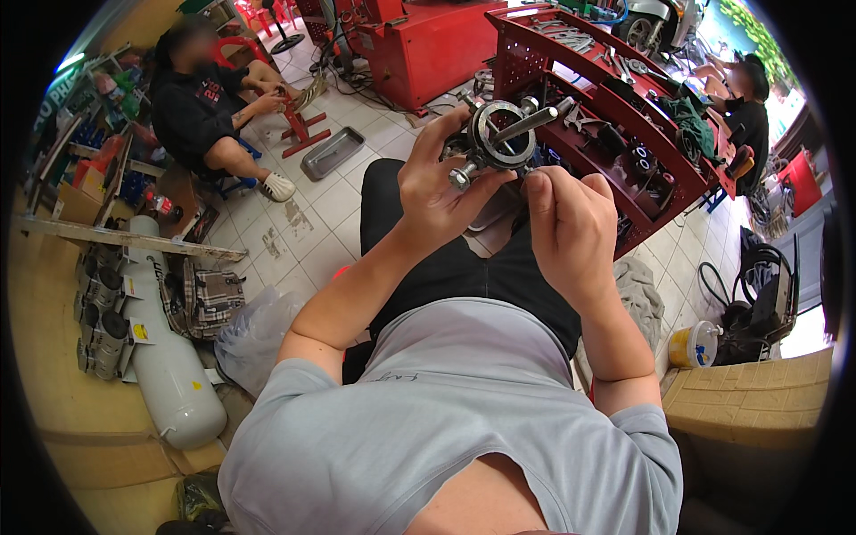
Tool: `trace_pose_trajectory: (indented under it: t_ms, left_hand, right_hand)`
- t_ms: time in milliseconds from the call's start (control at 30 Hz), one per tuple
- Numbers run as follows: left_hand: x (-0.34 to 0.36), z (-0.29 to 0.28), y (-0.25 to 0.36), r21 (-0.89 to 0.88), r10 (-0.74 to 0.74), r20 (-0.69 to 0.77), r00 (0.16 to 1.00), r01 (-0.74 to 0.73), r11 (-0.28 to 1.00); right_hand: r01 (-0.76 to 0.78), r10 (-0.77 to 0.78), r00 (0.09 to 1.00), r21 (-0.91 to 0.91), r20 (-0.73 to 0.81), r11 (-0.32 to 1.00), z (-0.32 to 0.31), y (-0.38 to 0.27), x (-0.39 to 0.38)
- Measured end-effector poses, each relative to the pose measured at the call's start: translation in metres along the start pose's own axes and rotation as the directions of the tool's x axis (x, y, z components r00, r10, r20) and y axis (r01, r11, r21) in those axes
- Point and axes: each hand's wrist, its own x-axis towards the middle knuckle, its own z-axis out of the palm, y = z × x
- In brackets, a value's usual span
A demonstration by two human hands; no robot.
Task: The person sits on a low stool in a workshop and uses a screwdriver to adjust and tighten screws on a small mechanical component held in their lap. They repeatedly rotate the part to access different sides and manipulate the internal mechanism with the tool.
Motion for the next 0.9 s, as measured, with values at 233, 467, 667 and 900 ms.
trace_pose_trajectory:
  t_ms: [233, 467, 667, 900]
  left_hand:
    - [0.002, -0.004, -0.006, 0.085, 0.153, 0.065, 0.986, -0.158, 0.984]
    - [0.003, -0.004, -0.005, 0.099, 0.147, 0.068, 0.987, -0.153, 0.983]
    - [0.000, 0.004, 0.001, -0.073, -0.081, -0.043, 0.996, 0.077, 0.994]
    - [-0.001, 0.010, 0.003, -0.108, -0.085, -0.061, 0.995, 0.078, 0.991]
  right_hand:
    - [0.013, -0.010, 0.998, 0.044, -0.067, 0.999, -0.007, -0.008, 0.007]
    - [0.082, -0.085, 0.994, -0.040, -0.074, 0.996, 0.003, -0.003, 0.004]
    - [0.076, -0.080, 0.991, -0.042, -0.105, 0.996, 0.010, -0.003, 0.003]
    - [0.046, -0.051, 0.993, -0.040, -0.107, 0.998, 0.014, 0.001, 0.001]
